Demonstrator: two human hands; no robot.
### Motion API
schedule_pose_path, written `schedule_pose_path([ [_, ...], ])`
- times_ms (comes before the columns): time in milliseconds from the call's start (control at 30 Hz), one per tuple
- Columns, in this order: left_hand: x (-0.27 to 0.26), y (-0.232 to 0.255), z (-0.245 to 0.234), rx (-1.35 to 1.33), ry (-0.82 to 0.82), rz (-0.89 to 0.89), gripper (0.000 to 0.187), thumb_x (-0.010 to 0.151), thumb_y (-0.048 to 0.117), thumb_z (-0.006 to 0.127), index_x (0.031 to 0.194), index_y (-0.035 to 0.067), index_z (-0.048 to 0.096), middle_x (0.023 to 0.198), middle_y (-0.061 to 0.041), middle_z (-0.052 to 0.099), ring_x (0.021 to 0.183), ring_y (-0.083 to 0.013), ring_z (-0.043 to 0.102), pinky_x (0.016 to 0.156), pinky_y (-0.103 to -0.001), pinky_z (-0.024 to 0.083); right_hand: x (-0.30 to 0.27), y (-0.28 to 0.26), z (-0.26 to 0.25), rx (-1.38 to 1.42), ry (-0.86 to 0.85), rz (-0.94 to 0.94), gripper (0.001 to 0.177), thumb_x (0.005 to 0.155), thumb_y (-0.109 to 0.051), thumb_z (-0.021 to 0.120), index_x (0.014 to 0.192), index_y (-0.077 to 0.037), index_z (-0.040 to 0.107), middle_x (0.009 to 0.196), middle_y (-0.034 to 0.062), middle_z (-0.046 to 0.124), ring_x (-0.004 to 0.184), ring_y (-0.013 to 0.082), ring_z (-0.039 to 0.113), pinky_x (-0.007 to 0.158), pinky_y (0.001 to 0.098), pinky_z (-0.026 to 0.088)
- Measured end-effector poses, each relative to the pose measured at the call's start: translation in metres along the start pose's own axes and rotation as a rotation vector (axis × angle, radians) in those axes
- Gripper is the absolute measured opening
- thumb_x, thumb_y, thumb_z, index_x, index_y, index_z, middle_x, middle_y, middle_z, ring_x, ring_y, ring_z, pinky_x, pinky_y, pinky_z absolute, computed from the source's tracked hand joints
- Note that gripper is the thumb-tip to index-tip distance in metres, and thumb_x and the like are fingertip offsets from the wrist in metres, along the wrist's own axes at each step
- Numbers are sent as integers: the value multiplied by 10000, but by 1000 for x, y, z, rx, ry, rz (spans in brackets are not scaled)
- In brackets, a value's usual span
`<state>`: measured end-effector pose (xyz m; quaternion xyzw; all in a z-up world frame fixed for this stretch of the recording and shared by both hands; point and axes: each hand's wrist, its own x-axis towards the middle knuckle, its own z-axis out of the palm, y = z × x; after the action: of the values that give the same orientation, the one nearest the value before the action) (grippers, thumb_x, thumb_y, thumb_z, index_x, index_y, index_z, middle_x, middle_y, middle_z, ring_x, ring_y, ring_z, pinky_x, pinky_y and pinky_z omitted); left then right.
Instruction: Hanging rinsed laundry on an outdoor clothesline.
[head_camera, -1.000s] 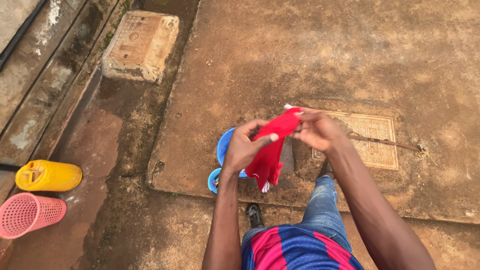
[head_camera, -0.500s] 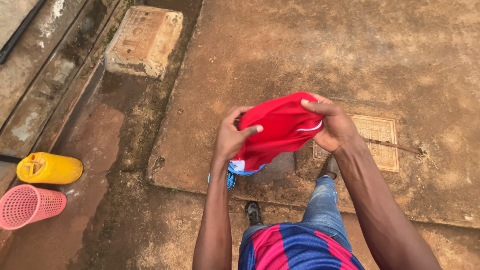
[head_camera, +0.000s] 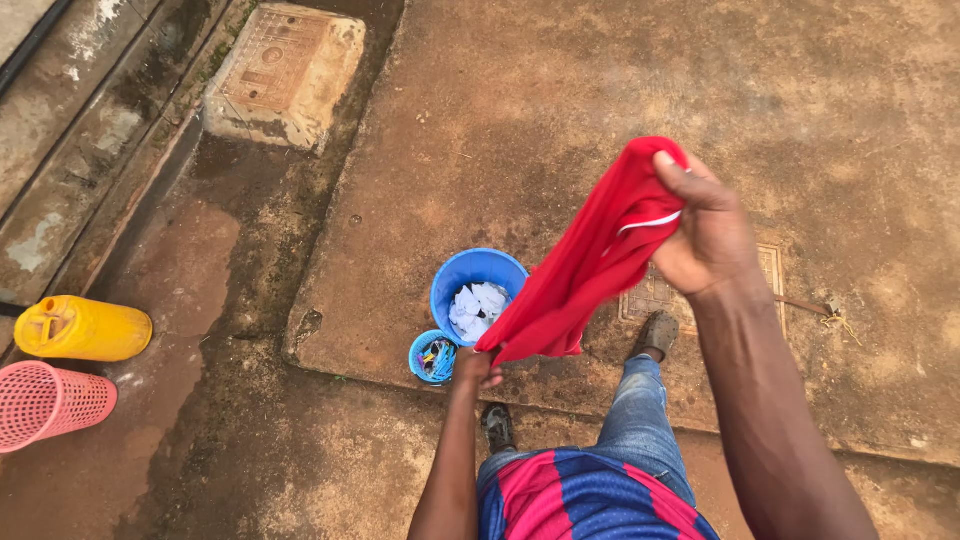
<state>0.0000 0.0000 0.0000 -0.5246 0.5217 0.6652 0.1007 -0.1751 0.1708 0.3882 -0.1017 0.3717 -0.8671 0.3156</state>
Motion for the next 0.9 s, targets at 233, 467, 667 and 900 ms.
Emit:
schedule_pose_path([
  [233,-63,73,-67,-496,-290,39,364,889,-120,561,1078,111,767,900,-180,749,584,-206,637,464,-232,537,-3,-23,-26,-38,149,-77,328,911,-7,684,1234,-27,631,1054,74,697,1012,211,684,1028,413,591],
  [467,-117,147,-160,-5,224,458,340,949,-9,571,944,203,836,901,-82,805,636,-143,601,499,-265,459,-11,-64,-96,-663,443,-338,149,966,60,627,1048,-13,727,993,99,732,943,200,734,884,364,663],
  [667,-163,203,-170,-34,301,640,259,928,-7,629,993,172,805,1010,-79,782,770,-152,714,647,-285,620,-7,-76,-149,-1016,456,-480,282,968,193,543,1129,64,736,1043,205,740,886,256,762,700,353,664],
  [900,-132,223,-165,-223,107,823,367,838,-181,512,1027,-9,775,984,-149,787,863,-206,765,780,-338,658,3,-80,-155,-865,420,-413,215,1005,158,513,1108,67,679,1086,188,721,922,250,774,778,379,682],
])
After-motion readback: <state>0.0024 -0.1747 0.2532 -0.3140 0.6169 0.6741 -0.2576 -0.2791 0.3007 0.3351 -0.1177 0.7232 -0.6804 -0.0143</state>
